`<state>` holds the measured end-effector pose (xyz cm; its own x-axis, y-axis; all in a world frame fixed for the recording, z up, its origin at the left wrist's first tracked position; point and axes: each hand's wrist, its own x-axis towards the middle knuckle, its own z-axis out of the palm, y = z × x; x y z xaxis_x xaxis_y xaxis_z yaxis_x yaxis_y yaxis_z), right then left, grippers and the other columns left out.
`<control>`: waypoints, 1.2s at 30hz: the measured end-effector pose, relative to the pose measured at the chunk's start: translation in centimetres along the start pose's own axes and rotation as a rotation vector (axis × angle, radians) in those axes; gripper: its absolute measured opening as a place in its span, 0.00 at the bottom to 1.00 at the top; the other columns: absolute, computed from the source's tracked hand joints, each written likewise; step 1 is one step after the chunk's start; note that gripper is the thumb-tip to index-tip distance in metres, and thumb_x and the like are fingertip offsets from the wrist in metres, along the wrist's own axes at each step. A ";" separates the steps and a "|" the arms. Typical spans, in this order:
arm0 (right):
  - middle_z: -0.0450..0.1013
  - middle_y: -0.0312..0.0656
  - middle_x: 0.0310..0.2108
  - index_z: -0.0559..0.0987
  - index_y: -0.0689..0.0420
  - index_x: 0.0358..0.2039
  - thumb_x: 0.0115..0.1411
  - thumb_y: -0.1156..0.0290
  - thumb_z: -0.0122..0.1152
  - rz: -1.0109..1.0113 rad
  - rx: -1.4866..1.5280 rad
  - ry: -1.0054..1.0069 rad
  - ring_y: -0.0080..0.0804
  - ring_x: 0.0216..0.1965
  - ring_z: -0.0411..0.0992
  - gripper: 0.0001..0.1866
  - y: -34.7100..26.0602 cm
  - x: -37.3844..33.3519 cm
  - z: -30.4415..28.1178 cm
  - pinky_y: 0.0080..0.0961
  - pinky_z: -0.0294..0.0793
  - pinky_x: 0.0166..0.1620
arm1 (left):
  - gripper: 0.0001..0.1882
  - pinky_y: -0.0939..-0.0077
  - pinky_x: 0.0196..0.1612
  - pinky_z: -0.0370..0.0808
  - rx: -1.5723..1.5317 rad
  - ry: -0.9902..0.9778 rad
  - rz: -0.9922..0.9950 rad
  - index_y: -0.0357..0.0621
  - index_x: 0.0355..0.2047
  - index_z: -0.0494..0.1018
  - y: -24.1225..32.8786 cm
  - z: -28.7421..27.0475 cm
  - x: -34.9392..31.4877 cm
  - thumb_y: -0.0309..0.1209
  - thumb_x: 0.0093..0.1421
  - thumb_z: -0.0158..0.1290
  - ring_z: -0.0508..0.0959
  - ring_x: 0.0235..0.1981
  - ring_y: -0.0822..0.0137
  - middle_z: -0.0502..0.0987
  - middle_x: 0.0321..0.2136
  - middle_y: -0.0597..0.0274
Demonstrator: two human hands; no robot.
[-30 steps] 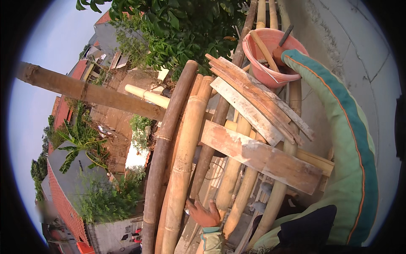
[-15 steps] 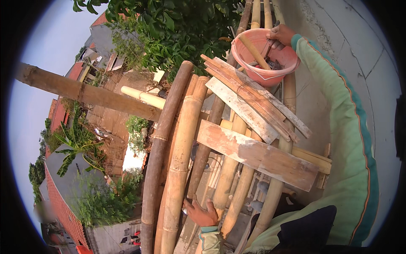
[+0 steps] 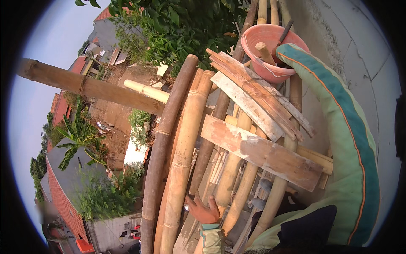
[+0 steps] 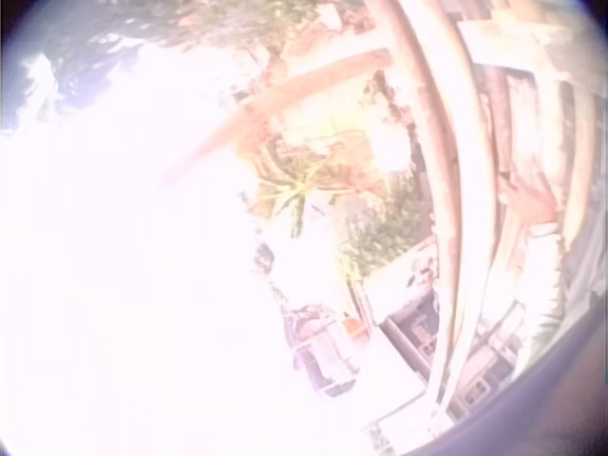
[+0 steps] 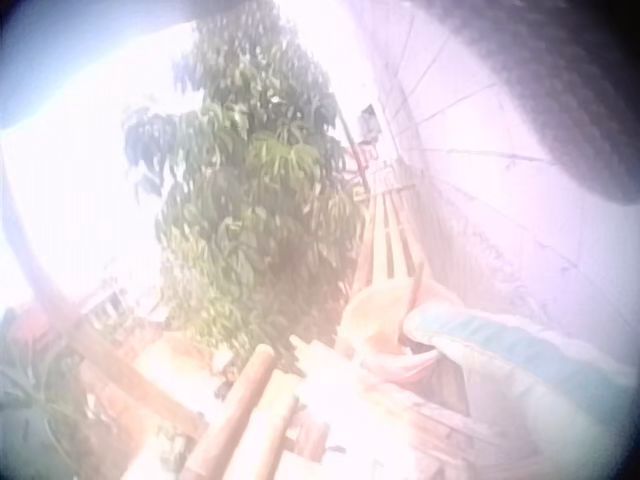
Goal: The person assembles a bamboo structure by hand, inserting and securing bamboo strips into a frame. They use a hammer to tap pieces into place and adjust the alignment of the components throughout the process.
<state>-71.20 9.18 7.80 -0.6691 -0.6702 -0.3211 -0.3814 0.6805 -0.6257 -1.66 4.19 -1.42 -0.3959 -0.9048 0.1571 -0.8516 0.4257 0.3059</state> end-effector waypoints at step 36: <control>0.82 0.37 0.35 0.86 0.56 0.43 0.64 0.61 0.67 0.110 -1.007 0.086 0.33 0.33 0.81 0.13 0.8 0.9 -1.2 0.36 0.81 0.34 | 0.31 0.40 0.67 0.62 -0.005 0.006 -0.008 0.37 0.61 0.74 0.2 -0.2 0.4 0.42 0.62 0.61 0.64 0.66 0.28 0.60 0.68 0.25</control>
<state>-72.87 9.47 7.80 -0.7614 -0.5924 -0.2634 -0.6483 0.6967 0.3070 -1.92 3.92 -1.11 -0.3872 -0.9079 0.1604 -0.8527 0.4188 0.3122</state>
